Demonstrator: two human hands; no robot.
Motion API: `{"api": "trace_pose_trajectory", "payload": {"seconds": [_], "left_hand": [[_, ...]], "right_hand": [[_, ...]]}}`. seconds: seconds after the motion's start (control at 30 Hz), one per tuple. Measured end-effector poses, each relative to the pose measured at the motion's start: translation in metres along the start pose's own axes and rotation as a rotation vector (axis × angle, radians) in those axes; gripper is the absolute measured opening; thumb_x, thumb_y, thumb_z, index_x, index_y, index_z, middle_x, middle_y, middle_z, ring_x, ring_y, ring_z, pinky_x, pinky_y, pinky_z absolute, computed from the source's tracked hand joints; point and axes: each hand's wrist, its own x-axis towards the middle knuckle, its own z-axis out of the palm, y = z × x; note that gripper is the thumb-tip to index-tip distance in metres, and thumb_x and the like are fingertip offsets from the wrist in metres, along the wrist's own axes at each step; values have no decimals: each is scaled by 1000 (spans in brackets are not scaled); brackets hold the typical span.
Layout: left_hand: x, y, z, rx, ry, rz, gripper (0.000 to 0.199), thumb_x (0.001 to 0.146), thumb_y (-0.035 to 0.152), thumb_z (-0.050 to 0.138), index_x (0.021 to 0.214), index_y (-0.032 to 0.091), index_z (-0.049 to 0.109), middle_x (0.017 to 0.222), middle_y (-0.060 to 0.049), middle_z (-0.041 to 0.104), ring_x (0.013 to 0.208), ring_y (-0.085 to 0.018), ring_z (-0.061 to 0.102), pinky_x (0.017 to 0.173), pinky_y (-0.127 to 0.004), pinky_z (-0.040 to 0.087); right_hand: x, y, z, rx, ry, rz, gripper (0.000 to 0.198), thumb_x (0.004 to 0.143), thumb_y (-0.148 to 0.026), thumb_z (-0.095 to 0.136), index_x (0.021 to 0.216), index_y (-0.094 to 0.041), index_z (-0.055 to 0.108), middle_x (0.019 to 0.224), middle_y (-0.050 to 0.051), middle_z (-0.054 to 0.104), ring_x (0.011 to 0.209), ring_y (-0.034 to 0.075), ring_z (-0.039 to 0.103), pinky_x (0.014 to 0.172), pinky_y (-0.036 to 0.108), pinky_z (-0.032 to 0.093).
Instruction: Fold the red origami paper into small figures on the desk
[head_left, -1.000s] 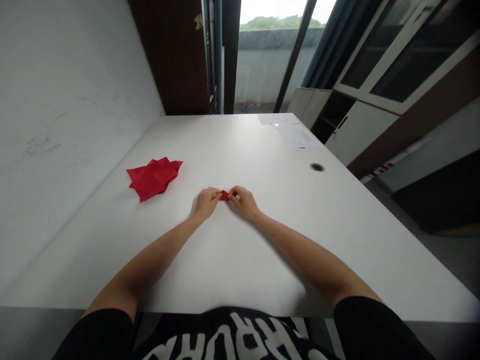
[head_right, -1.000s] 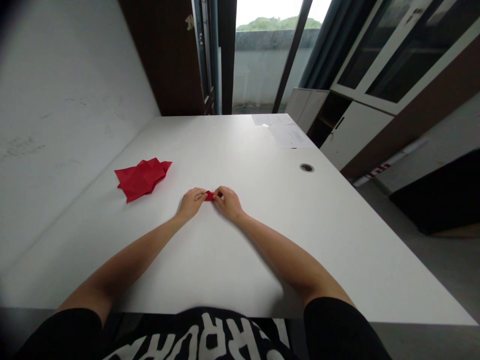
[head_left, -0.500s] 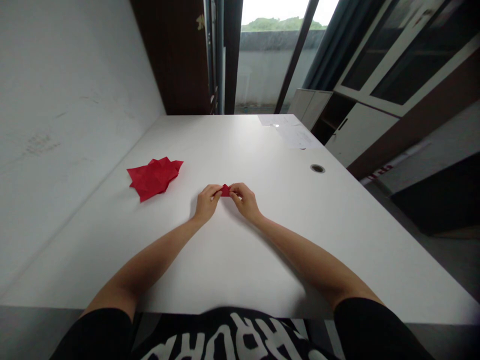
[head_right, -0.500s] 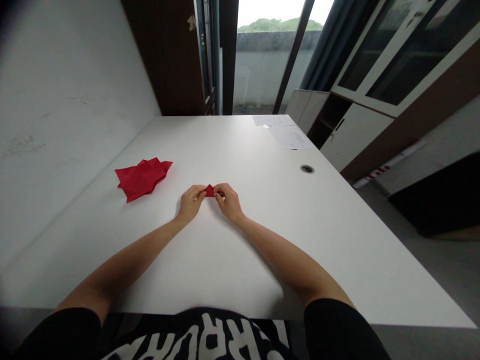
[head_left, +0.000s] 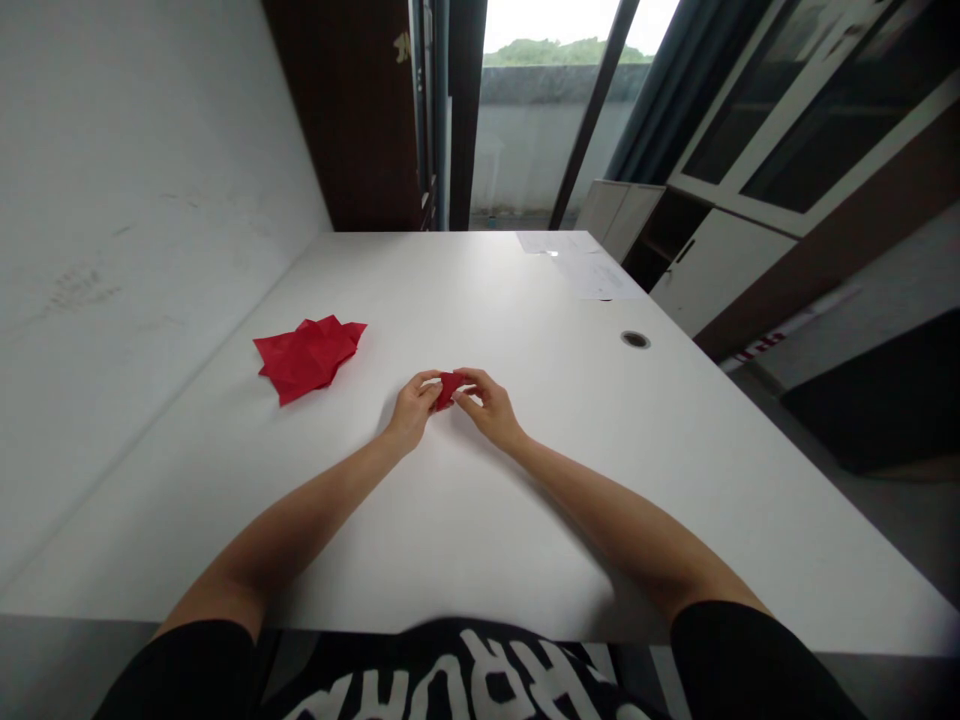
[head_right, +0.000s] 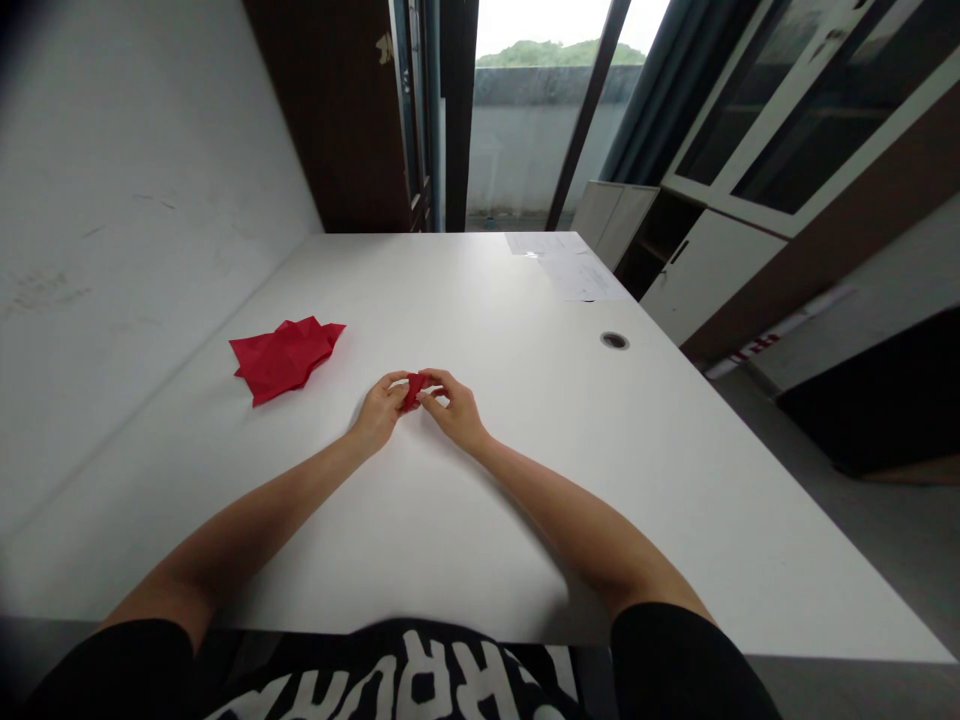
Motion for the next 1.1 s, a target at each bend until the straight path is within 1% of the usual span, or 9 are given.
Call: {"api": "trace_pose_trajectory", "payload": {"seconds": [0.17, 0.3, 0.43, 0.5, 0.67, 0.77, 0.87, 1.0, 1.1], "left_hand": [[-8, 8, 6, 72, -31, -10, 39, 81, 38, 74, 113, 19, 61, 89, -5, 76, 71, -16, 71, 76, -35, 59], [-13, 8, 11, 138, -86, 70, 33, 83, 36, 71, 110, 18, 61, 85, -4, 76, 75, -18, 73, 81, -39, 60], [-17, 3, 13, 248, -112, 159, 25, 88, 31, 66, 109, 18, 62, 85, -3, 75, 75, -18, 73, 81, -37, 61], [-20, 1, 14, 316, -114, 190, 29, 88, 27, 65, 116, 19, 61, 91, -4, 75, 81, -18, 74, 83, -35, 60], [-26, 2, 16, 420, -185, 262, 55, 86, 26, 69, 138, 20, 55, 115, -9, 73, 97, -19, 73, 90, -33, 60], [-26, 3, 15, 462, -164, 261, 57, 88, 33, 71, 141, 19, 56, 119, -10, 72, 95, -20, 74, 90, -34, 60], [-23, 3, 12, 422, -129, 240, 52, 92, 38, 66, 140, 20, 58, 120, -9, 73, 92, -20, 74, 90, -37, 61], [-18, 5, 8, 292, -140, 253, 42, 95, 37, 61, 132, 18, 63, 114, -9, 75, 91, -19, 73, 87, -37, 62], [-15, 7, 7, 212, -166, 243, 34, 93, 34, 62, 123, 17, 65, 107, -8, 75, 85, -18, 73, 79, -34, 62]], "right_hand": [[-2, -6, 0, -85, -2, -37, 32, 91, -28, 60, 123, -26, 64, 113, 6, 73, 99, 20, 68, 86, 38, 58], [-6, -4, 1, -289, 47, 8, 35, 87, -19, 56, 119, -24, 67, 106, 5, 72, 83, 18, 65, 68, 29, 54], [-6, -3, -1, -402, 37, -38, 45, 80, -8, 50, 118, -22, 69, 98, 5, 70, 83, 17, 62, 73, 29, 50], [-5, -2, -2, -442, 40, -59, 47, 80, -7, 49, 120, -21, 68, 96, 5, 69, 83, 18, 62, 75, 30, 49], [-3, 0, -3, -488, 90, -85, 40, 82, -10, 52, 120, -21, 63, 100, 6, 69, 89, 20, 62, 81, 33, 49], [-3, 0, -2, -475, 123, -68, 24, 85, -14, 54, 107, -21, 61, 89, 4, 66, 79, 19, 59, 74, 31, 48], [-3, -2, -3, -409, 118, -63, 10, 87, -18, 54, 96, -21, 60, 83, 2, 63, 74, 17, 57, 70, 29, 47], [-1, -4, -7, -281, 74, -85, 15, 91, -21, 54, 102, -21, 64, 95, 4, 69, 83, 17, 63, 76, 31, 50], [2, -1, -10, -123, 15, -36, 18, 94, -31, 60, 108, -23, 67, 101, 5, 71, 86, 17, 65, 78, 31, 52]]}}
